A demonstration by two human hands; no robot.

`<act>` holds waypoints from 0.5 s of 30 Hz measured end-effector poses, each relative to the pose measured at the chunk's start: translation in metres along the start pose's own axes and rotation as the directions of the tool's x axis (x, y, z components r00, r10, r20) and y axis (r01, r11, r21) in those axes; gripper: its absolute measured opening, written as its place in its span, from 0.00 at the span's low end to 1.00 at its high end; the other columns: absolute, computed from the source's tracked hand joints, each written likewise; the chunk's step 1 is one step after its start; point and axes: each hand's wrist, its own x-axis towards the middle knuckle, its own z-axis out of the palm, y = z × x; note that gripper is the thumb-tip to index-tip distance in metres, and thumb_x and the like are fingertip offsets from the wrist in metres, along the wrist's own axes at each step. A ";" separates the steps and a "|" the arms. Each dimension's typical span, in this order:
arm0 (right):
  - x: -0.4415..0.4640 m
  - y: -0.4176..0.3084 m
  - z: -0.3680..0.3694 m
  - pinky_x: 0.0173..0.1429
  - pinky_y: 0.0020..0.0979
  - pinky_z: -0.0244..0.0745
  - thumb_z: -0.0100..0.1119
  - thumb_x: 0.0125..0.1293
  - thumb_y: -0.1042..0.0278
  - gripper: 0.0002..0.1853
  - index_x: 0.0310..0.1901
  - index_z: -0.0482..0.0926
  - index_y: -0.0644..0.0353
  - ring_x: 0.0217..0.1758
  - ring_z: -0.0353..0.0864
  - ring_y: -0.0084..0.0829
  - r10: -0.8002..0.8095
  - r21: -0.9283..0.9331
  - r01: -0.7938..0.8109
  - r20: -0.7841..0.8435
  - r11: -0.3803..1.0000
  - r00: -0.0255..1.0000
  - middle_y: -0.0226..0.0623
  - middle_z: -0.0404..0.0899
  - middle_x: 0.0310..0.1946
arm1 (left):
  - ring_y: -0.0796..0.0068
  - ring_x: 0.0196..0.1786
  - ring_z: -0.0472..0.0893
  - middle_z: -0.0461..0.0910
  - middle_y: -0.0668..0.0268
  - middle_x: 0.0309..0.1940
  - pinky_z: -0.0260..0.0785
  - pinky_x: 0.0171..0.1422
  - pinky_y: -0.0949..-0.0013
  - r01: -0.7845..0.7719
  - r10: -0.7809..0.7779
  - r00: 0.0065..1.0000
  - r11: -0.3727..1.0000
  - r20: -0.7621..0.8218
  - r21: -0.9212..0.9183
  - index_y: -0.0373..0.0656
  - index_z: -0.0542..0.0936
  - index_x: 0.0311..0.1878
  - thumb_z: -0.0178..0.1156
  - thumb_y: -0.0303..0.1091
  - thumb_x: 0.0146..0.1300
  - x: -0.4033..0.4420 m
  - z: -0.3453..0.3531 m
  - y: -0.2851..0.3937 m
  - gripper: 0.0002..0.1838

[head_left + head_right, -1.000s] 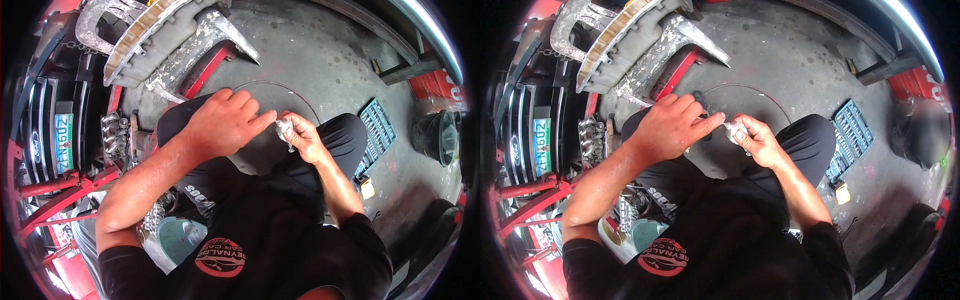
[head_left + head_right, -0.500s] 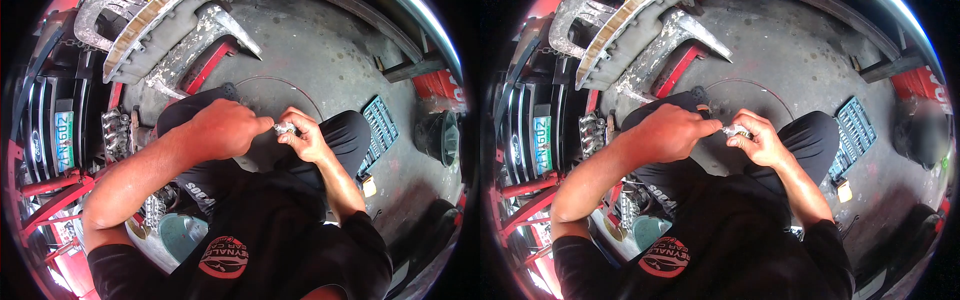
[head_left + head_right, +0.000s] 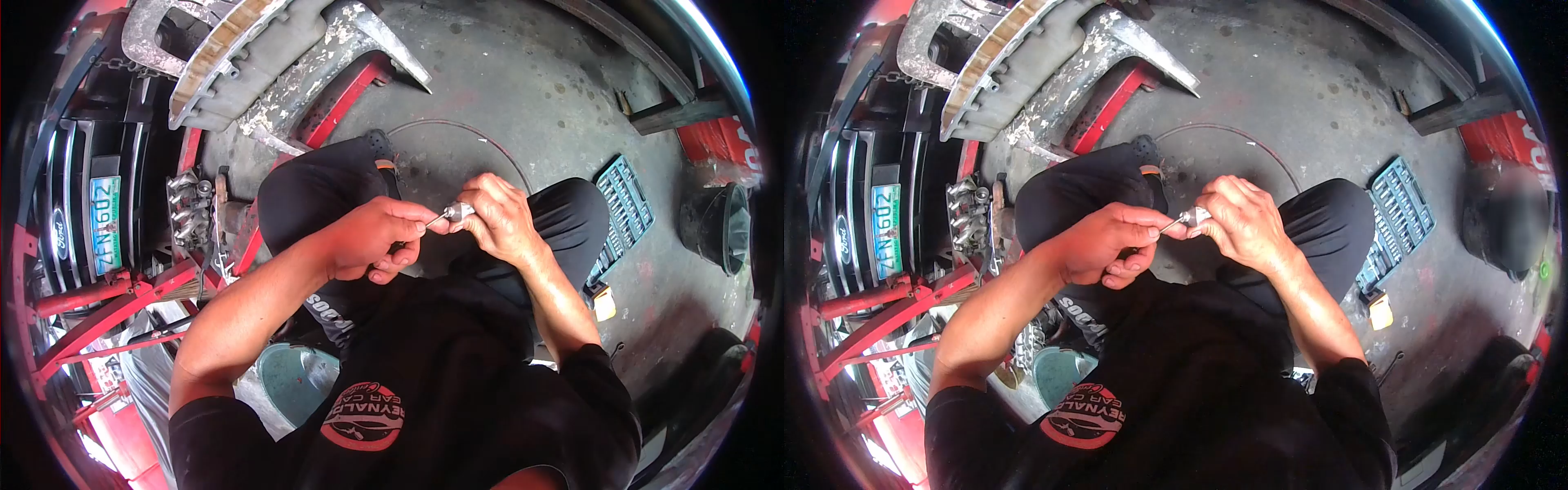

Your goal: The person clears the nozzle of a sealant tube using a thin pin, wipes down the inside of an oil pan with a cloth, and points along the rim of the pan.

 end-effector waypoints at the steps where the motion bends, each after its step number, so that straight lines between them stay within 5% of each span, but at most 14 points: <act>1: -0.002 -0.002 0.001 0.37 0.39 0.73 0.66 0.57 0.60 0.14 0.33 0.75 0.61 0.34 0.78 0.41 0.038 0.027 -0.038 0.001 0.999 0.999 0.35 0.75 0.32 | 0.83 0.16 0.61 0.66 0.71 0.19 0.53 0.19 0.77 0.003 -0.003 1.000 1.000 -0.001 -0.005 0.37 0.76 0.59 0.46 0.30 0.72 0.002 0.000 -0.003 0.17; 3: -0.008 0.000 0.004 0.37 0.37 0.73 0.67 0.58 0.60 0.14 0.33 0.74 0.61 0.33 0.77 0.41 0.051 0.054 -0.053 0.030 0.997 0.998 0.36 0.74 0.31 | 0.76 0.18 0.70 0.72 0.64 0.20 0.61 0.22 0.72 -0.182 0.248 0.967 0.839 -0.062 0.513 0.37 0.75 0.61 0.49 0.27 0.71 0.009 -0.002 -0.010 0.18; 4: -0.014 0.000 0.007 0.35 0.36 0.72 0.69 0.57 0.59 0.16 0.34 0.74 0.61 0.32 0.77 0.40 0.140 0.155 -0.152 0.082 0.976 0.987 0.37 0.74 0.32 | 0.76 0.18 0.70 0.72 0.64 0.20 0.61 0.22 0.72 -0.184 0.250 0.966 0.840 -0.063 0.511 0.37 0.75 0.61 0.49 0.27 0.71 0.013 -0.007 -0.018 0.18; 6: -0.015 -0.004 0.006 0.36 0.31 0.71 0.67 0.61 0.60 0.15 0.35 0.74 0.62 0.31 0.76 0.32 0.254 0.359 -0.298 0.165 0.885 0.953 0.33 0.73 0.29 | 0.67 0.24 0.78 0.78 0.57 0.25 0.69 0.30 0.65 -0.375 0.662 0.735 0.219 0.145 0.901 0.40 0.75 0.62 0.52 0.22 0.65 0.021 -0.013 -0.028 0.21; 7: -0.017 -0.005 0.009 0.36 0.31 0.71 0.67 0.61 0.60 0.15 0.35 0.74 0.62 0.31 0.76 0.32 0.254 0.357 -0.299 0.167 0.885 0.953 0.33 0.73 0.29 | 0.67 0.24 0.78 0.78 0.57 0.25 0.69 0.30 0.65 -0.377 0.663 0.734 0.220 0.146 0.900 0.40 0.75 0.62 0.52 0.22 0.65 0.022 -0.016 -0.031 0.21; 9: -0.023 -0.005 0.013 0.37 0.26 0.68 0.66 0.65 0.61 0.13 0.38 0.75 0.61 0.31 0.71 0.21 0.444 0.677 -0.505 0.284 0.535 0.850 0.25 0.71 0.28 | 0.59 0.29 0.80 0.78 0.55 0.28 0.72 0.37 0.59 -0.294 0.721 0.637 -0.098 0.272 0.951 0.43 0.77 0.61 0.53 0.18 0.58 0.019 -0.013 -0.022 0.26; 10: -0.026 -0.008 0.012 0.37 0.21 0.64 0.63 0.68 0.59 0.13 0.40 0.76 0.60 0.32 0.66 0.16 0.472 0.757 -0.553 0.368 0.349 0.801 0.21 0.69 0.29 | 0.59 0.29 0.80 0.78 0.55 0.28 0.72 0.37 0.59 -0.296 0.723 0.635 -0.099 0.273 0.950 0.43 0.77 0.61 0.53 0.18 0.58 0.017 -0.012 -0.016 0.26; 11: -0.026 -0.008 0.012 0.37 0.21 0.64 0.63 0.68 0.59 0.13 0.40 0.76 0.60 0.32 0.66 0.16 0.470 0.756 -0.552 0.368 0.352 0.802 0.21 0.69 0.29 | 0.60 0.31 0.80 0.77 0.58 0.28 0.73 0.37 0.59 -0.276 0.700 0.649 -0.148 0.297 0.950 0.44 0.78 0.60 0.54 0.18 0.55 0.015 -0.011 -0.010 0.27; 13: -0.027 -0.005 0.015 0.33 0.21 0.60 0.60 0.69 0.55 0.14 0.41 0.75 0.59 0.29 0.63 0.15 0.418 0.866 -0.488 0.405 0.109 0.813 0.22 0.68 0.29 | 0.61 0.32 0.80 0.77 0.61 0.27 0.73 0.38 0.59 -0.254 0.679 0.661 -0.197 0.319 0.947 0.46 0.79 0.59 0.55 0.19 0.52 0.011 -0.009 -0.002 0.28; 15: -0.029 -0.002 0.016 0.32 0.21 0.58 0.60 0.70 0.55 0.15 0.42 0.75 0.60 0.28 0.61 0.15 0.384 0.873 -0.486 0.438 0.031 0.813 0.22 0.67 0.28 | 0.65 0.32 0.79 0.73 0.67 0.25 0.71 0.36 0.61 -0.164 0.636 0.647 -0.422 0.421 0.891 0.49 0.80 0.57 0.58 0.26 0.54 0.010 -0.007 0.005 0.25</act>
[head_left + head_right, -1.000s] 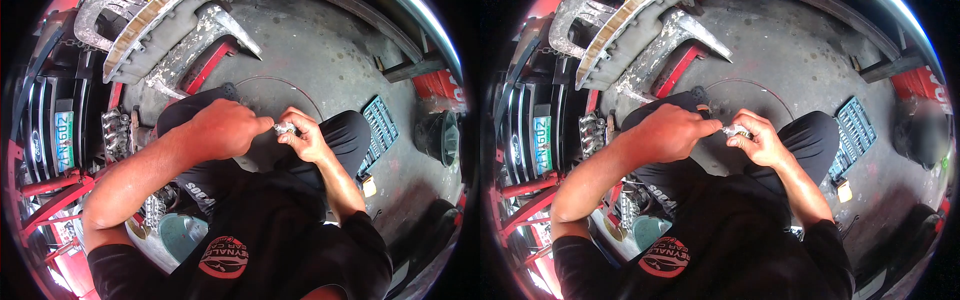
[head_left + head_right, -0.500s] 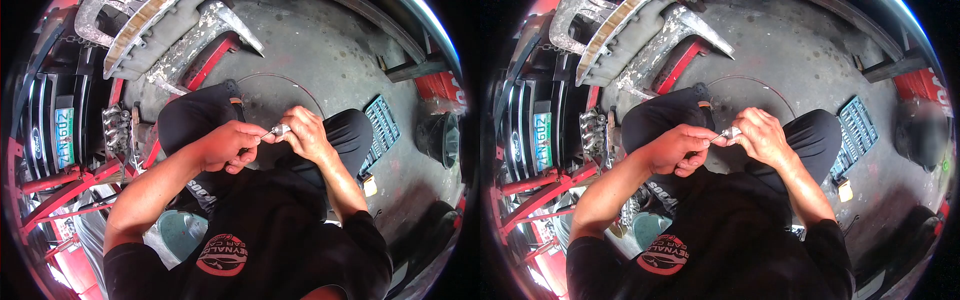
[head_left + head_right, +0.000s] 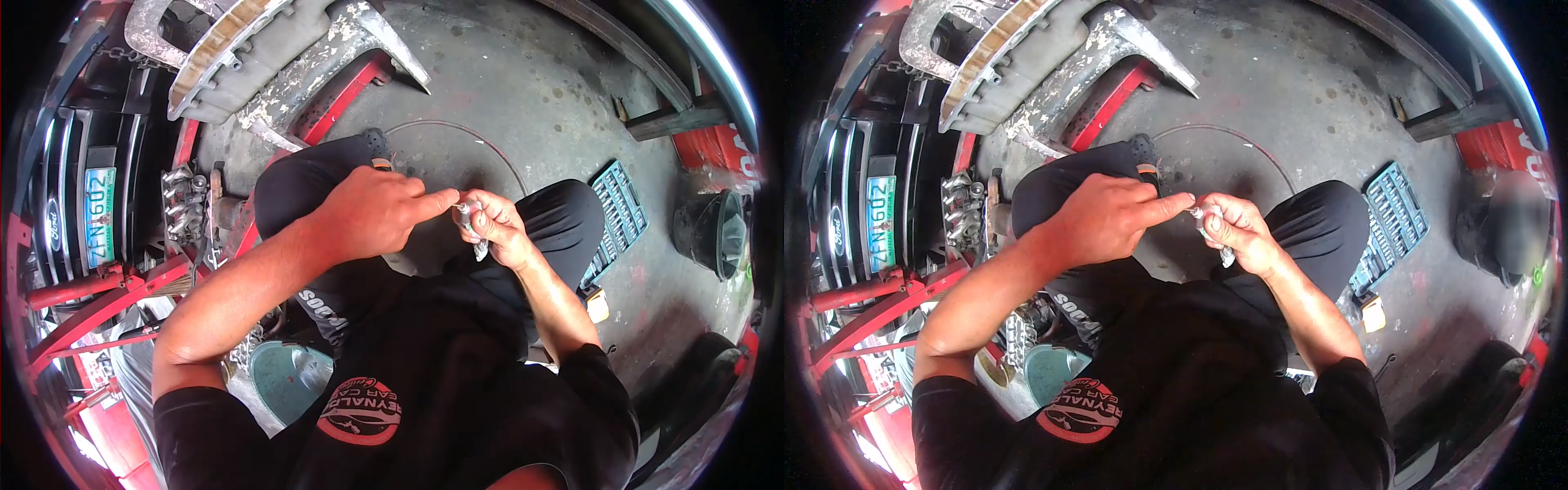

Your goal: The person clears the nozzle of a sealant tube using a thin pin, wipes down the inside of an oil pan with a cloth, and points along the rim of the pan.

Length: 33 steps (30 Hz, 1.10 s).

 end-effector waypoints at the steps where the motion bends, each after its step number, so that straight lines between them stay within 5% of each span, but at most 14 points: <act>1: 0.000 0.000 -0.001 0.30 0.21 0.56 0.59 0.70 0.54 0.16 0.42 0.75 0.61 0.27 0.59 0.15 0.025 0.076 -0.028 0.039 0.997 0.999 0.23 0.67 0.28 | 0.65 0.32 0.79 0.73 0.67 0.25 0.71 0.36 0.61 -0.001 0.001 1.000 1.000 -0.002 -0.001 0.49 0.80 0.57 0.58 0.26 0.54 0.003 -0.004 -0.001 0.25; 6: 0.007 -0.021 -0.003 0.28 0.21 0.54 0.59 0.70 0.55 0.15 0.42 0.74 0.61 0.26 0.58 0.15 0.115 0.049 -0.121 0.111 0.991 0.987 0.22 0.65 0.26 | 0.70 0.31 0.75 0.69 0.72 0.23 0.68 0.34 0.65 -0.288 0.283 0.955 0.811 0.090 0.509 0.47 0.80 0.56 0.57 0.37 0.54 0.019 -0.026 0.007 0.24; 10: 0.010 -0.030 -0.004 0.30 0.24 0.60 0.61 0.69 0.57 0.14 0.39 0.76 0.60 0.27 0.63 0.17 0.133 -0.231 -0.125 0.020 0.965 0.991 0.22 0.68 0.26 | 0.68 0.33 0.78 0.72 0.71 0.23 0.70 0.36 0.64 -0.282 0.242 0.959 0.782 0.147 0.556 0.44 0.81 0.54 0.58 0.36 0.53 0.022 -0.028 0.016 0.22; 16: 0.015 -0.034 0.012 0.35 0.34 0.69 0.69 0.59 0.62 0.12 0.32 0.77 0.60 0.29 0.74 0.30 -0.221 -0.798 0.195 0.080 0.570 0.972 0.32 0.71 0.25 | 0.64 0.29 0.81 0.80 0.58 0.25 0.71 0.34 0.65 0.081 -0.149 0.878 0.983 0.454 0.164 0.40 0.82 0.48 0.55 0.27 0.57 0.027 -0.026 0.006 0.15; 17: 0.015 -0.038 0.014 0.36 0.36 0.70 0.70 0.56 0.62 0.12 0.32 0.77 0.60 0.31 0.77 0.34 -0.212 -0.881 0.225 0.147 0.416 0.966 0.35 0.71 0.25 | 0.65 0.25 0.78 0.79 0.58 0.23 0.70 0.32 0.65 0.093 -0.011 0.915 0.978 0.402 -0.187 0.39 0.81 0.49 0.54 0.26 0.60 0.015 -0.003 -0.014 0.15; 18: 0.015 -0.038 0.017 0.36 0.38 0.71 0.70 0.52 0.61 0.13 0.31 0.78 0.59 0.33 0.77 0.40 -0.270 -0.917 0.297 0.225 0.267 0.936 0.34 0.71 0.27 | 0.67 0.22 0.76 0.78 0.58 0.22 0.69 0.29 0.64 0.072 0.103 0.947 0.854 0.303 -0.515 0.37 0.80 0.49 0.52 0.25 0.62 0.015 -0.003 -0.019 0.14; 20: 0.018 -0.037 0.011 0.34 0.38 0.71 0.70 0.51 0.60 0.14 0.32 0.77 0.59 0.32 0.77 0.39 -0.420 -0.921 0.389 0.344 0.024 0.840 0.34 0.71 0.28 | 0.75 0.15 0.68 0.72 0.64 0.18 0.63 0.21 0.67 0.366 -0.022 0.863 0.715 0.505 -0.595 0.36 0.79 0.51 0.48 0.27 0.68 0.015 -0.013 -0.019 0.13; 22: 0.018 -0.034 0.009 0.34 0.38 0.71 0.69 0.51 0.60 0.15 0.33 0.77 0.59 0.32 0.77 0.39 -0.491 -0.925 0.379 0.337 -0.014 0.803 0.34 0.71 0.29 | 0.82 0.13 0.59 0.66 0.69 0.17 0.55 0.17 0.73 0.792 -0.070 0.578 -0.189 0.813 -0.580 0.36 0.78 0.52 0.47 0.29 0.70 0.016 -0.029 -0.013 0.14; 25: 0.014 -0.024 0.004 0.34 0.38 0.72 0.69 0.51 0.60 0.15 0.35 0.77 0.59 0.32 0.76 0.40 -0.549 -0.933 0.360 0.309 -0.016 0.776 0.35 0.72 0.31 | 0.84 0.13 0.58 0.64 0.72 0.17 0.50 0.16 0.77 0.700 -0.125 0.638 -0.315 0.760 -0.640 0.36 0.77 0.53 0.46 0.30 0.71 0.007 -0.017 0.002 0.14; 28: 0.011 -0.016 0.001 0.32 0.34 0.73 0.72 0.52 0.63 0.18 0.38 0.76 0.63 0.31 0.79 0.36 -0.538 -0.924 0.382 0.311 0.022 0.783 0.37 0.75 0.31 | 0.83 0.13 0.59 0.65 0.72 0.17 0.52 0.16 0.77 0.709 -0.224 0.645 -0.183 0.731 -0.681 0.36 0.77 0.53 0.46 0.30 0.71 0.006 -0.018 0.015 0.14; 29: 0.009 -0.014 0.001 0.32 0.33 0.73 0.72 0.53 0.64 0.17 0.38 0.77 0.63 0.31 0.79 0.33 -0.505 -0.885 0.385 0.214 0.261 0.836 0.36 0.75 0.31 | 0.81 0.15 0.62 0.68 0.70 0.16 0.57 0.20 0.75 0.740 -0.317 0.655 0.085 0.686 -0.667 0.37 0.78 0.53 0.47 0.27 0.70 0.009 -0.023 0.020 0.14; 30: 0.007 -0.011 0.004 0.32 0.31 0.73 0.72 0.55 0.65 0.16 0.38 0.77 0.64 0.32 0.79 0.30 -0.445 -0.795 0.356 0.123 0.490 0.887 0.34 0.75 0.31 | 0.81 0.15 0.62 0.68 0.70 0.16 0.57 0.20 0.75 0.740 -0.318 0.653 0.076 0.687 -0.668 0.37 0.78 0.53 0.47 0.27 0.70 0.007 -0.017 0.020 0.14; 32: 0.004 -0.014 0.010 0.32 0.27 0.71 0.69 0.60 0.65 0.13 0.38 0.78 0.64 0.32 0.77 0.24 -0.383 -0.702 0.311 0.058 0.641 0.922 0.30 0.75 0.32 | 0.76 0.18 0.68 0.72 0.65 0.17 0.64 0.25 0.71 0.280 -0.260 0.958 0.763 0.120 -0.583 0.41 0.80 0.53 0.50 0.25 0.67 0.001 -0.004 0.016 0.15; 33: 0.003 -0.017 0.009 0.34 0.26 0.70 0.68 0.61 0.66 0.11 0.39 0.78 0.63 0.33 0.75 0.22 -0.244 -0.578 0.200 0.002 0.791 0.970 0.28 0.74 0.31 | 0.76 0.18 0.68 0.72 0.65 0.17 0.64 0.25 0.71 0.283 -0.265 0.957 0.765 0.117 -0.579 0.41 0.80 0.53 0.50 0.25 0.67 -0.001 -0.005 0.015 0.15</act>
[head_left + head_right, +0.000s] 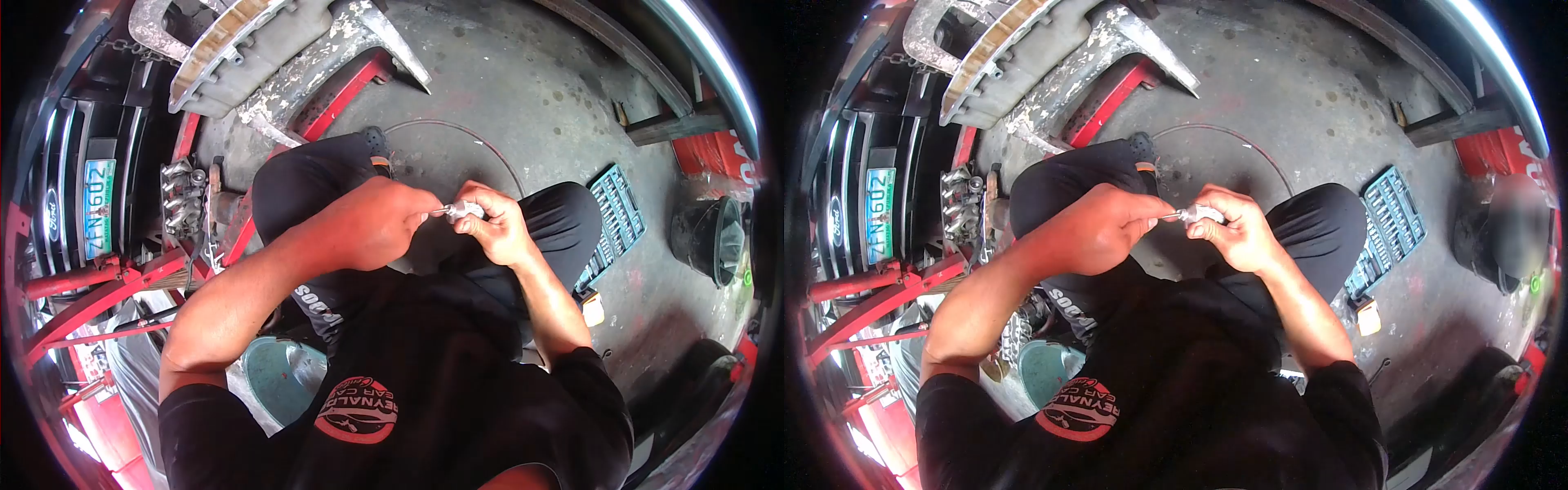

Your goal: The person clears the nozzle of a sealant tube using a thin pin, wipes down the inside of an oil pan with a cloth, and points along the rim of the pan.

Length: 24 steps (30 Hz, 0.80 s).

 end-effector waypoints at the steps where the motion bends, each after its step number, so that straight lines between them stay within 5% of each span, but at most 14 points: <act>1: -0.001 -0.001 -0.002 0.35 0.25 0.69 0.67 0.63 0.67 0.10 0.39 0.78 0.63 0.33 0.74 0.19 0.145 0.162 -0.152 0.059 0.975 0.988 0.25 0.74 0.29 | 0.74 0.20 0.71 0.73 0.64 0.19 0.66 0.28 0.69 -0.063 0.061 0.998 0.974 0.015 0.218 0.43 0.80 0.53 0.53 0.25 0.64 0.000 -0.002 0.000 0.16; 2: -0.002 0.008 -0.001 0.32 0.23 0.65 0.64 0.66 0.65 0.10 0.41 0.78 0.62 0.31 0.70 0.17 0.136 0.274 -0.150 0.072 0.950 0.988 0.24 0.71 0.27 | 0.72 0.23 0.74 0.73 0.64 0.20 0.69 0.31 0.66 -0.128 0.121 0.992 0.897 0.045 0.423 0.45 0.81 0.53 0.56 0.25 0.60 0.002 -0.005 0.002 0.17; 3: -0.004 0.013 -0.003 0.32 0.23 0.65 0.64 0.66 0.65 0.10 0.41 0.78 0.62 0.31 0.70 0.17 0.138 0.273 -0.151 0.068 0.950 0.988 0.24 0.71 0.27 | 0.72 0.23 0.74 0.73 0.64 0.20 0.69 0.31 0.66 -0.132 0.123 0.991 0.898 0.048 0.421 0.45 0.81 0.53 0.56 0.25 0.60 0.004 -0.008 0.005 0.17; 5: -0.001 0.018 -0.008 0.29 0.22 0.61 0.61 0.69 0.60 0.12 0.42 0.77 0.62 0.27 0.65 0.17 0.150 0.619 -0.284 0.261 0.732 0.954 0.26 0.70 0.26 | 0.69 0.28 0.76 0.71 0.69 0.22 0.69 0.33 0.64 -0.307 0.309 0.943 0.660 0.125 0.686 0.49 0.81 0.54 0.59 0.30 0.55 0.010 -0.017 0.009 0.20; 10: 0.003 0.006 -0.010 0.25 0.23 0.55 0.61 0.67 0.51 0.20 0.39 0.75 0.63 0.22 0.60 0.18 0.163 0.731 -0.373 0.345 0.571 0.924 0.27 0.67 0.24 | 0.71 0.30 0.74 0.69 0.73 0.23 0.67 0.34 0.66 -0.452 0.480 0.845 0.408 0.235 0.794 0.53 0.82 0.53 0.56 0.35 0.55 0.026 -0.026 0.009 0.21; 14: 0.002 0.006 -0.021 0.25 0.23 0.54 0.61 0.68 0.51 0.19 0.38 0.75 0.62 0.22 0.59 0.18 0.177 0.626 -0.372 0.352 0.686 0.919 0.26 0.66 0.23 | 0.72 0.29 0.74 0.68 0.74 0.23 0.66 0.33 0.67 -0.527 0.462 0.808 0.290 0.365 0.799 0.54 0.81 0.53 0.55 0.36 0.56 0.032 -0.030 0.013 0.20; 18: 0.005 0.004 -0.023 0.26 0.22 0.55 0.62 0.68 0.57 0.15 0.38 0.76 0.63 0.23 0.60 0.16 0.192 0.576 -0.309 0.255 0.757 0.948 0.23 0.67 0.23 | 0.70 0.32 0.78 0.74 0.72 0.24 0.69 0.35 0.64 -0.460 0.367 0.875 0.425 0.316 0.779 0.50 0.82 0.52 0.57 0.34 0.56 0.031 -0.029 0.012 0.19; 20: 0.007 0.002 -0.023 0.27 0.22 0.55 0.63 0.67 0.59 0.14 0.38 0.76 0.63 0.24 0.61 0.15 0.183 0.567 -0.277 0.218 0.775 0.959 0.23 0.68 0.24 | 0.65 0.34 0.82 0.79 0.64 0.27 0.71 0.37 0.60 -0.294 0.212 0.955 0.751 0.207 0.591 0.45 0.80 0.53 0.57 0.28 0.59 0.027 -0.021 0.004 0.17; 21: 0.007 0.001 -0.022 0.28 0.22 0.58 0.65 0.66 0.61 0.13 0.39 0.77 0.63 0.26 0.63 0.15 0.181 0.508 -0.243 0.169 0.826 0.969 0.23 0.69 0.25 | 0.65 0.34 0.82 0.79 0.64 0.27 0.71 0.37 0.60 -0.295 0.209 0.955 0.749 0.211 0.593 0.45 0.80 0.53 0.57 0.28 0.59 0.027 -0.018 0.000 0.17; 23: 0.005 0.001 -0.021 0.30 0.21 0.60 0.66 0.65 0.63 0.12 0.39 0.78 0.64 0.27 0.64 0.15 0.186 0.446 -0.223 0.126 0.867 0.974 0.22 0.71 0.26 | 0.63 0.35 0.83 0.80 0.55 0.29 0.72 0.39 0.59 -0.135 0.092 0.976 0.965 0.195 0.223 0.42 0.79 0.55 0.54 0.25 0.63 0.023 -0.009 -0.010 0.17; 24: 0.005 0.001 -0.022 0.32 0.21 0.62 0.67 0.64 0.64 0.11 0.38 0.79 0.64 0.28 0.66 0.16 0.161 0.340 -0.196 0.127 0.920 0.979 0.22 0.72 0.27 | 0.63 0.35 0.83 0.80 0.55 0.29 0.72 0.39 0.59 -0.133 0.090 0.977 0.966 0.195 0.221 0.42 0.79 0.55 0.54 0.25 0.63 0.023 -0.001 -0.020 0.17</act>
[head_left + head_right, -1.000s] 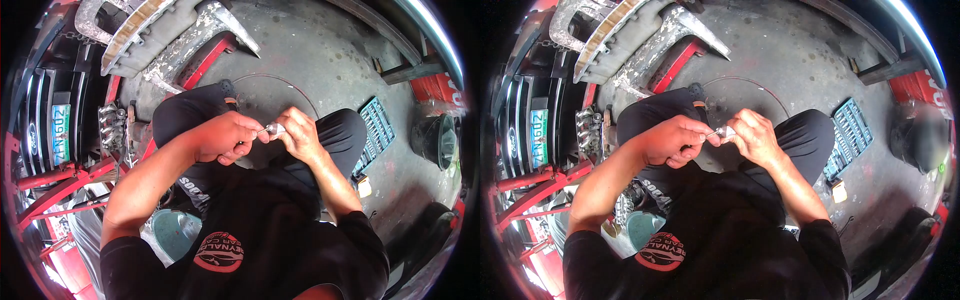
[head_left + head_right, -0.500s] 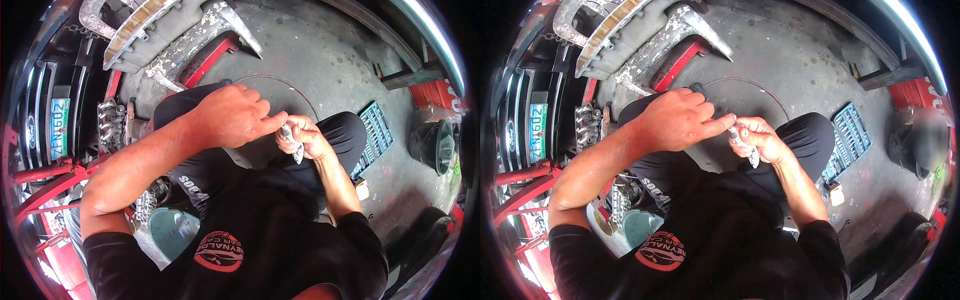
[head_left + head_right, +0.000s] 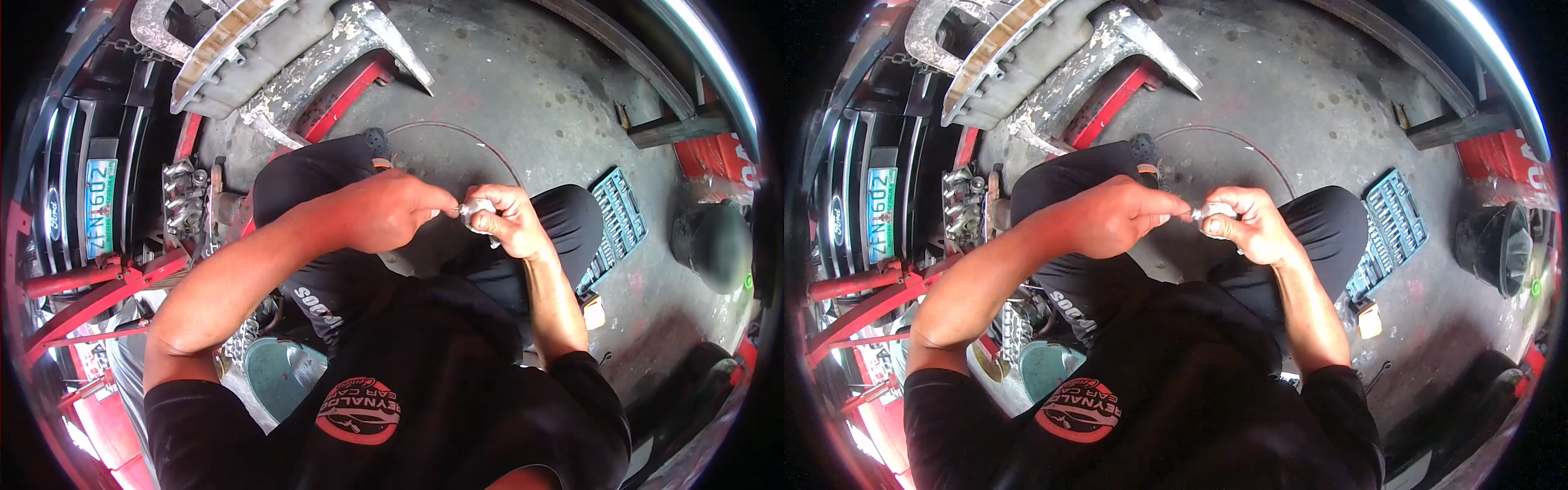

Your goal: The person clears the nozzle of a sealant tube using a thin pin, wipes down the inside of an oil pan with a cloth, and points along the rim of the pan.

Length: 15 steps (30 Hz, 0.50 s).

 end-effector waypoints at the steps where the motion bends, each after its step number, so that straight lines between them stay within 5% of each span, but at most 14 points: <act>1: 0.000 0.001 0.000 0.33 0.22 0.64 0.68 0.63 0.65 0.11 0.38 0.80 0.64 0.29 0.67 0.16 -0.021 -0.118 0.022 0.013 0.993 1.000 0.22 0.73 0.28 | 0.66 0.29 0.80 0.78 0.57 0.25 0.70 0.34 0.62 -0.108 0.098 0.991 0.988 -0.094 -0.107 0.42 0.78 0.56 0.52 0.25 0.66 -0.001 0.012 -0.010 0.16; 3: 0.000 0.000 0.000 0.35 0.24 0.67 0.68 0.62 0.67 0.09 0.36 0.80 0.63 0.31 0.70 0.16 0.001 -0.123 0.002 0.022 0.992 1.000 0.22 0.76 0.29 | 0.69 0.22 0.77 0.75 0.58 0.21 0.68 0.28 0.65 -0.217 0.177 0.964 0.955 -0.199 -0.202 0.41 0.77 0.57 0.50 0.26 0.69 -0.002 0.003 0.000 0.16; 4: 0.002 -0.003 0.005 0.35 0.24 0.66 0.70 0.61 0.65 0.11 0.35 0.80 0.63 0.31 0.71 0.18 -0.021 -0.165 0.023 0.013 0.986 1.000 0.26 0.76 0.29 | 0.74 0.19 0.71 0.71 0.63 0.19 0.63 0.24 0.69 0.167 -0.123 0.986 0.819 0.116 -0.549 0.40 0.76 0.58 0.49 0.28 0.70 -0.006 -0.012 0.007 0.16; 5: 0.003 -0.005 0.008 0.34 0.25 0.65 0.71 0.59 0.63 0.13 0.34 0.79 0.64 0.31 0.72 0.20 -0.043 -0.206 0.043 0.002 0.978 0.999 0.29 0.77 0.29 | 0.80 0.15 0.65 0.67 0.68 0.17 0.58 0.20 0.74 0.559 -0.266 0.827 0.478 0.495 -0.677 0.39 0.76 0.58 0.48 0.30 0.72 -0.008 -0.023 0.015 0.16; 6: 0.004 -0.005 0.009 0.34 0.25 0.65 0.71 0.59 0.63 0.13 0.34 0.79 0.64 0.31 0.72 0.20 -0.042 -0.207 0.042 0.006 0.977 0.999 0.29 0.77 0.29 | 0.80 0.15 0.65 0.67 0.68 0.17 0.58 0.20 0.74 0.558 -0.267 0.828 0.477 0.492 -0.679 0.39 0.76 0.58 0.48 0.30 0.72 -0.012 -0.021 0.013 0.16; 8: 0.008 -0.004 0.008 0.34 0.28 0.69 0.73 0.54 0.67 0.12 0.34 0.79 0.64 0.30 0.76 0.26 -0.214 -0.482 0.216 0.061 0.849 0.975 0.33 0.78 0.29 | 0.85 0.17 0.58 0.62 0.73 0.18 0.53 0.18 0.76 0.590 -0.142 0.803 0.045 0.579 -0.806 0.38 0.74 0.57 0.44 0.31 0.71 -0.017 -0.013 0.006 0.16; 9: 0.008 -0.004 0.009 0.34 0.28 0.69 0.73 0.54 0.67 0.12 0.34 0.79 0.64 0.30 0.76 0.26 -0.212 -0.481 0.214 0.059 0.850 0.975 0.33 0.78 0.29 | 0.85 0.17 0.58 0.62 0.73 0.18 0.53 0.18 0.76 0.591 -0.141 0.802 0.044 0.581 -0.805 0.38 0.74 0.57 0.44 0.31 0.71 -0.019 -0.010 0.006 0.16; 12: 0.013 -0.005 0.009 0.32 0.35 0.72 0.73 0.48 0.65 0.15 0.35 0.80 0.62 0.28 0.79 0.36 -0.538 -0.849 0.421 0.204 0.319 0.818 0.36 0.77 0.28 | 0.84 0.16 0.57 0.61 0.72 0.18 0.52 0.18 0.75 0.554 -0.188 0.811 -0.054 0.554 -0.831 0.36 0.71 0.59 0.44 0.31 0.72 -0.022 -0.001 0.011 0.17; 15: 0.012 -0.004 0.013 0.31 0.34 0.73 0.73 0.47 0.63 0.17 0.36 0.80 0.62 0.28 0.79 0.36 -0.568 -0.895 0.404 0.236 0.189 0.789 0.36 0.77 0.28 | 0.85 0.15 0.58 0.62 0.72 0.18 0.52 0.16 0.77 0.523 -0.288 0.811 -0.037 0.510 -0.852 0.37 0.72 0.61 0.44 0.33 0.74 -0.023 0.001 0.020 0.18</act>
